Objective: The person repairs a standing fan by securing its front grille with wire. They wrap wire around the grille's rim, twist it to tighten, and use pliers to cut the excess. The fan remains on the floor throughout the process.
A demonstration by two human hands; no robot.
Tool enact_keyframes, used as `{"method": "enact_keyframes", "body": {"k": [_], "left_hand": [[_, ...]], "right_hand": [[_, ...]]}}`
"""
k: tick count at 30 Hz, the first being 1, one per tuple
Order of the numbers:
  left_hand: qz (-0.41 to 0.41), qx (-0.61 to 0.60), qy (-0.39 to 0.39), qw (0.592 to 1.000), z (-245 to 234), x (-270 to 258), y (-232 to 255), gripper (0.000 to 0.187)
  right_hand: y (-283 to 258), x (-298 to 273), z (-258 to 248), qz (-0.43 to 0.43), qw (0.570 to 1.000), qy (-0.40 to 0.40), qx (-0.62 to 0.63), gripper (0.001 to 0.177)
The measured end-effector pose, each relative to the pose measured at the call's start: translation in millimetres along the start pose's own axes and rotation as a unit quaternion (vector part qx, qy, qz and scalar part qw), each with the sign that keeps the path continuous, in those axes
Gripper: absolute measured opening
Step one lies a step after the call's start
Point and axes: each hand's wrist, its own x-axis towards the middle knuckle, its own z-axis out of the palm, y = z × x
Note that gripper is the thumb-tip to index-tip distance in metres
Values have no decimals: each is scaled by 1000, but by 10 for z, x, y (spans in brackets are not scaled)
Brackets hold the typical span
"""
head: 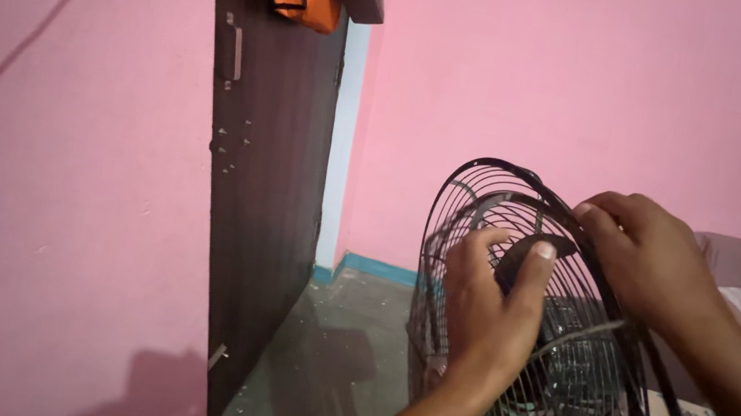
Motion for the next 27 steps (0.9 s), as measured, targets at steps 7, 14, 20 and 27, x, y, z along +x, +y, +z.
{"method": "enact_keyframes", "body": {"k": [7, 14, 20, 27], "left_hand": [[-5, -45, -2, 999, -40, 26, -73, 78], [9, -41, 19, 999, 140, -52, -86, 90], [16, -58, 24, 998, 186, -51, -27, 71], [-24, -94, 22, 995, 199, -30, 35, 52]], "right_hand": [[-50, -162, 98, -7, 998, 45, 36, 40], [-52, -192, 112, 27, 997, 39, 54, 40], [-7, -156, 123, 35, 997, 43, 48, 38], [37, -181, 150, 19, 996, 54, 73, 35]]}}
